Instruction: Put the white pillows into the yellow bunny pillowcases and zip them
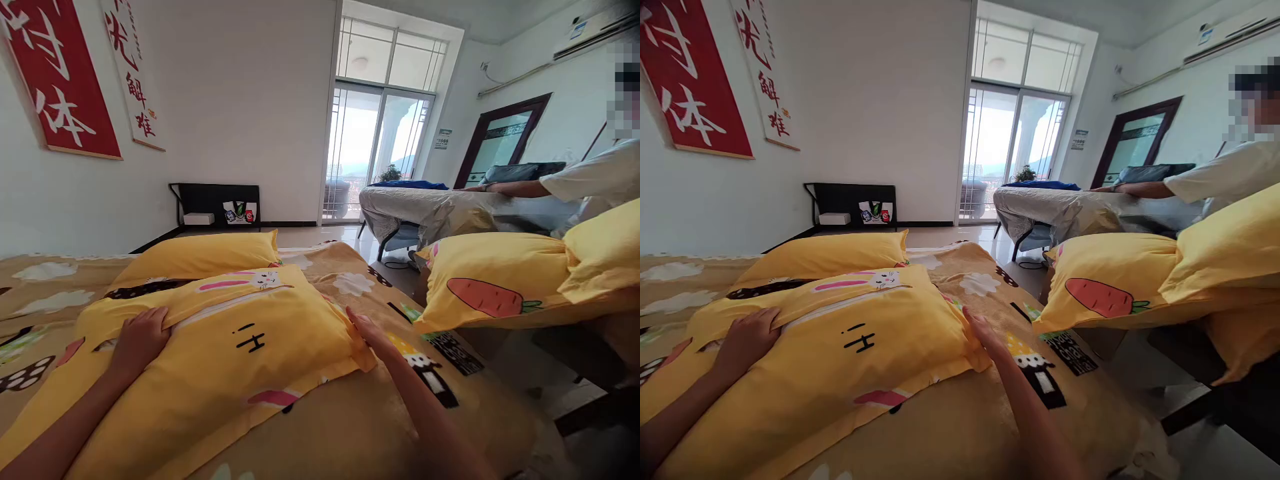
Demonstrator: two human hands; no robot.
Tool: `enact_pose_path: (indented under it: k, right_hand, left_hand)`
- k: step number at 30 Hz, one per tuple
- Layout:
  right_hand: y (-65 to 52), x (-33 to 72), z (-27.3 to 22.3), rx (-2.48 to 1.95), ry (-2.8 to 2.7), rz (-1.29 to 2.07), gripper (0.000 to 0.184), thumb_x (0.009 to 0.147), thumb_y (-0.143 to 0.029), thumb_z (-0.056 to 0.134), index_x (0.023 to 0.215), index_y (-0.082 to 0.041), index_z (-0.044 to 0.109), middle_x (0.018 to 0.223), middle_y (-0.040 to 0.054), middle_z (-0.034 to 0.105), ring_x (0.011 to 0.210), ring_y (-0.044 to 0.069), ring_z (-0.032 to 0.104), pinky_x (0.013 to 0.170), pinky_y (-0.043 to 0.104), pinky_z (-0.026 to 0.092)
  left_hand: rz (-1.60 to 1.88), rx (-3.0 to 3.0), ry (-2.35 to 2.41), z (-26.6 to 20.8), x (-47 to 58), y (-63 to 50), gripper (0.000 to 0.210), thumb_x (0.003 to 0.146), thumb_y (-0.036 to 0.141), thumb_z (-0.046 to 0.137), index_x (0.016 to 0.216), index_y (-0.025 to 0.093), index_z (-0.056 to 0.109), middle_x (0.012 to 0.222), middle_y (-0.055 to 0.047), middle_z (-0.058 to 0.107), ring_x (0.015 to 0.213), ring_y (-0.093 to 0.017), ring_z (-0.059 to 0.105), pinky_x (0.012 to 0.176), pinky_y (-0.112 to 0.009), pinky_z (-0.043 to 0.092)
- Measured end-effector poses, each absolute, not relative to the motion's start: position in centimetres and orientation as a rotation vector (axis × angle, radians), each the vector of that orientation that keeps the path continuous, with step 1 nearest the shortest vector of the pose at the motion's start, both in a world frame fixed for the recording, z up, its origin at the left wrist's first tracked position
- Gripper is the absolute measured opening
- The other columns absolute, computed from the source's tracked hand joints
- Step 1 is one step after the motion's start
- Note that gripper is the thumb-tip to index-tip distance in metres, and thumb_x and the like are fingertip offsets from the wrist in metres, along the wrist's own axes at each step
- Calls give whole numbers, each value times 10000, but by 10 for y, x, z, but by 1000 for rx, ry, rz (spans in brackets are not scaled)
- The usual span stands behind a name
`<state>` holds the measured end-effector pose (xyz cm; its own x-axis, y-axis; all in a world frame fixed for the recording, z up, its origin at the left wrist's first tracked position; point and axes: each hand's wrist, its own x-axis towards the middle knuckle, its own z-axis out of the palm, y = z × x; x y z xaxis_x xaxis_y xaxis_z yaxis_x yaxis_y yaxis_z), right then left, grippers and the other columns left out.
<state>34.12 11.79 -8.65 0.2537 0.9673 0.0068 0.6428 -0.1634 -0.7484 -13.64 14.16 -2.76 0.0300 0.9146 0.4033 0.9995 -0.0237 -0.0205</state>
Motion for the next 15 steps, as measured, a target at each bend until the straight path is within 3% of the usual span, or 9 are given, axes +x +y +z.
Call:
enact_pose_path:
  k: [4,8,10,13,15]
  right_hand:
    - [123,333,-92,-1868,-1558,596,386,885,-454,481,727,-144,648,775,76,679,706,189,587,635,265,411]
    - [133,341,-89,-1898,-1608,411,529,984,-423,231,840,-134,650,903,95,697,832,210,614,686,260,418]
    - [136,344,-91,-1959,-1659,322,526,993,-400,223,876,-135,662,936,110,700,873,230,627,719,278,421]
    - [134,341,-101,-2072,-1778,202,396,971,-347,357,878,-153,689,950,137,706,909,269,644,784,333,418]
    - [131,339,-101,-2132,-1850,125,358,962,-338,397,898,-157,699,925,154,707,905,288,654,800,369,421]
  left_hand:
    - [-631,-1932,-1883,-31,-147,142,265,812,325,369,897,145,544,1014,-137,650,1003,-295,561,866,-409,367]
    - [-895,-1909,-1481,-33,-149,130,292,855,391,379,941,159,535,997,-114,634,1016,-286,543,945,-441,319]
    - [-847,-2150,-1354,-33,-145,122,301,885,391,368,1012,184,546,1039,-89,630,1036,-260,542,940,-400,336]
    - [-725,-2442,-1440,-30,-132,117,371,884,460,390,1113,216,549,1118,-69,620,1066,-237,538,923,-343,368]
    - [-690,-2489,-1641,-25,-124,117,424,863,544,403,1058,204,565,1076,-69,636,1004,-232,566,868,-315,402]
